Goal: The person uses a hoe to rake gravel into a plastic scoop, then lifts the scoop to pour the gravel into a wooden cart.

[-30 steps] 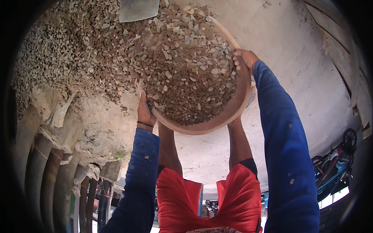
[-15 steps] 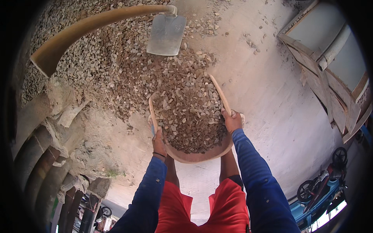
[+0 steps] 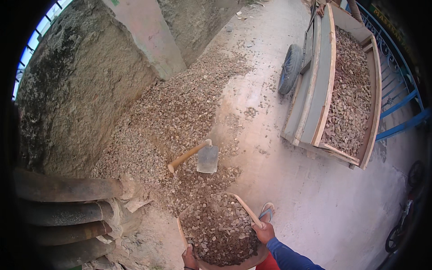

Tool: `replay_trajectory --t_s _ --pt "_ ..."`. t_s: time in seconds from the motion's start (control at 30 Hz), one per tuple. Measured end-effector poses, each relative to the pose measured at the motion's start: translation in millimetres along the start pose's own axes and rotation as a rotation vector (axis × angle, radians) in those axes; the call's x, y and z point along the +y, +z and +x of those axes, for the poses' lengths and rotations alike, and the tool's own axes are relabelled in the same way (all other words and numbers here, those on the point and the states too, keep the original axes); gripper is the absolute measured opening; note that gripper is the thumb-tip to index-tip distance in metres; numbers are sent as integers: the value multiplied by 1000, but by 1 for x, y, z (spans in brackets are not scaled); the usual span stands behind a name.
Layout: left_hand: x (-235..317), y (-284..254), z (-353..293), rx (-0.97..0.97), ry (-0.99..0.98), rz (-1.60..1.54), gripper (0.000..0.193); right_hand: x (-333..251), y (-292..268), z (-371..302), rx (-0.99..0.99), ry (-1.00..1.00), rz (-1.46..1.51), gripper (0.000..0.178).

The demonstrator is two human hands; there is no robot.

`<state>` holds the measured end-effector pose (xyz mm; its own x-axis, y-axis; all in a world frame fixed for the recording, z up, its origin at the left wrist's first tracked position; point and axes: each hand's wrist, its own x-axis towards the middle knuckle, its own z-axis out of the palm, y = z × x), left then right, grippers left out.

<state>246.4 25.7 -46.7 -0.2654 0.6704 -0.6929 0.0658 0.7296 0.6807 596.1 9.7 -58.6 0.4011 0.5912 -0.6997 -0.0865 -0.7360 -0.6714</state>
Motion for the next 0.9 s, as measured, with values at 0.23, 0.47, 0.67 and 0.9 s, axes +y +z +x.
replay_trajectory --t_s 0.23,0.47,0.67,0.9 --pt "220 47 -159 -208 -50 -36 43 -100 -99 -117 98 -13 68 37" --pt "236 122 -203 -329 80 19 30 -151 -226 -189 275 -31 73 46" --pt "236 226 -228 -521 158 198 35 -123 -308 -222 498 -10 243 42" --pt "252 355 -240 -705 151 442 34 -98 -376 -220 681 110 375 42"
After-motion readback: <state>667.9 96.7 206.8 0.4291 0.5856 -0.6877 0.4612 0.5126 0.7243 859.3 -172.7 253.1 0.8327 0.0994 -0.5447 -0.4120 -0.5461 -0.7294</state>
